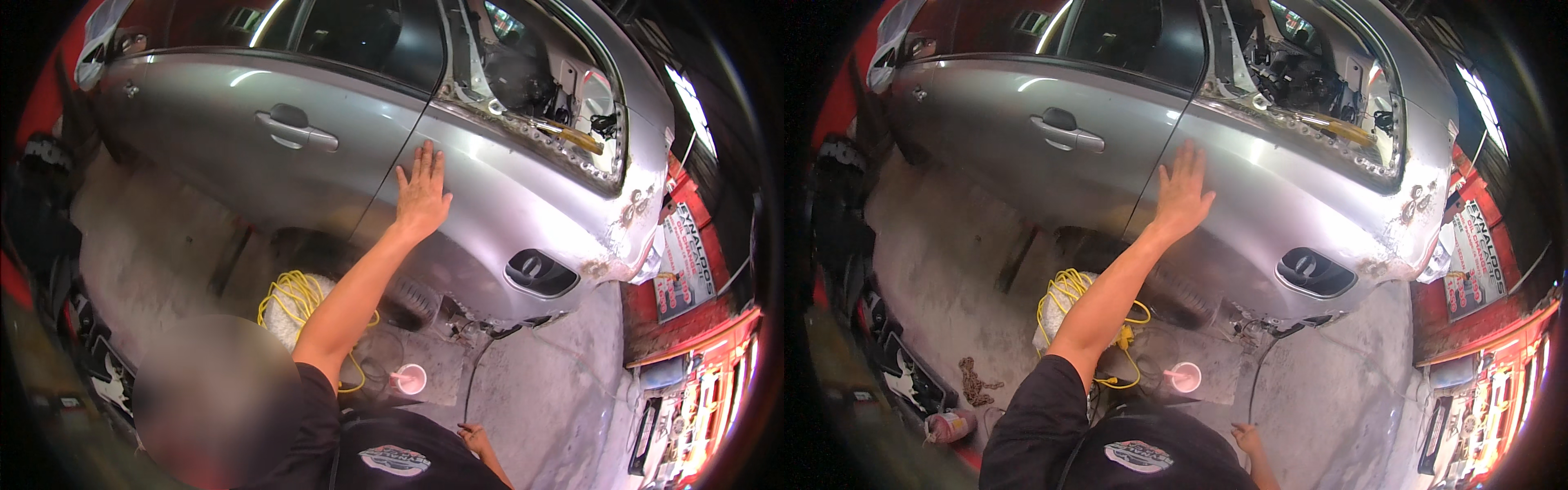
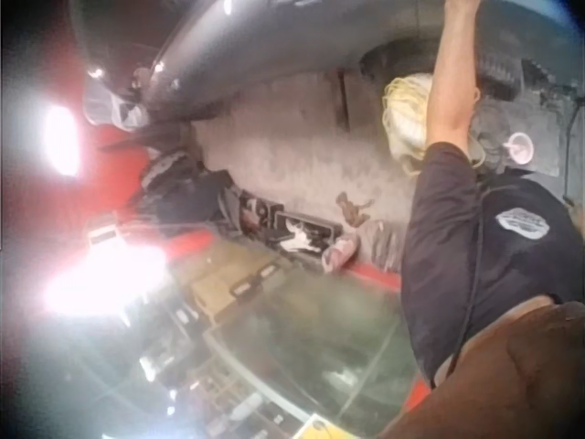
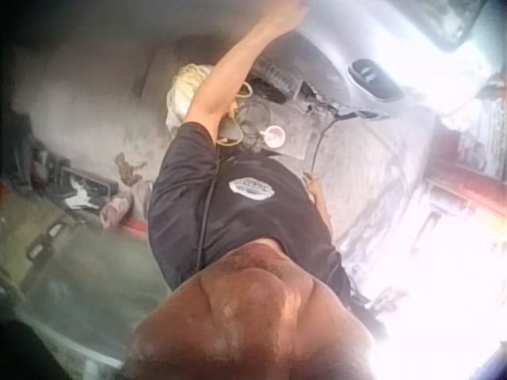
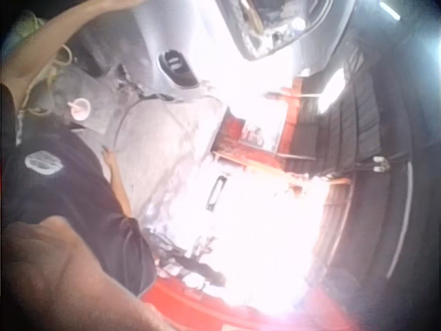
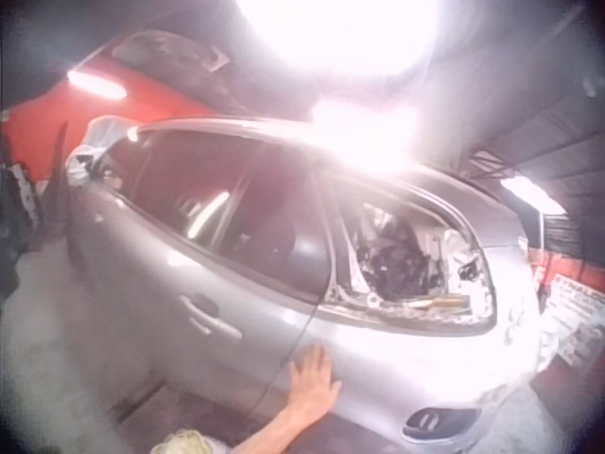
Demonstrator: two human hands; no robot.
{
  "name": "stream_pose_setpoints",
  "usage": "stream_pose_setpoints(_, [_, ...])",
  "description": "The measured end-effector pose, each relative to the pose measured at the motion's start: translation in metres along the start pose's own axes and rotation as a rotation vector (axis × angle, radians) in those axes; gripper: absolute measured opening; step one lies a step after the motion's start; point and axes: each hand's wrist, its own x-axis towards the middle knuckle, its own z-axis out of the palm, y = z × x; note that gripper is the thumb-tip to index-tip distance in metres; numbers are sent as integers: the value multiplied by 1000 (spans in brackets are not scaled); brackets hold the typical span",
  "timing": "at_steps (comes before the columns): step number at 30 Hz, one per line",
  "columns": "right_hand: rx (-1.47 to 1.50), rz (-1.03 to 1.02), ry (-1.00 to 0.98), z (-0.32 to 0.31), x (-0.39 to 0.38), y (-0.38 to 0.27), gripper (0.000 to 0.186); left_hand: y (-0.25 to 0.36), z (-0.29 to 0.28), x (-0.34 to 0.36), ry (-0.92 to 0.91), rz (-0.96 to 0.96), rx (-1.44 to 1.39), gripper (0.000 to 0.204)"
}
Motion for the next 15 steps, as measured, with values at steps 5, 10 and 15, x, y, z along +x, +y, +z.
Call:
stream_pose_setpoints(5, [-64, 68, -21, 3, -13, 28, 40, -7, -6, 21, 95, 39, 81, 80])
stream_pose_setpoints(10, [-7, 110, -32, -1, -14, 17, 42, -23, -10, 45, 172, 80, 202, 85])
stream_pose_setpoints(15, [53, 39, -29, 9, -10, 14, 41, -20, -4, 38, 167, 34, 153, 88])
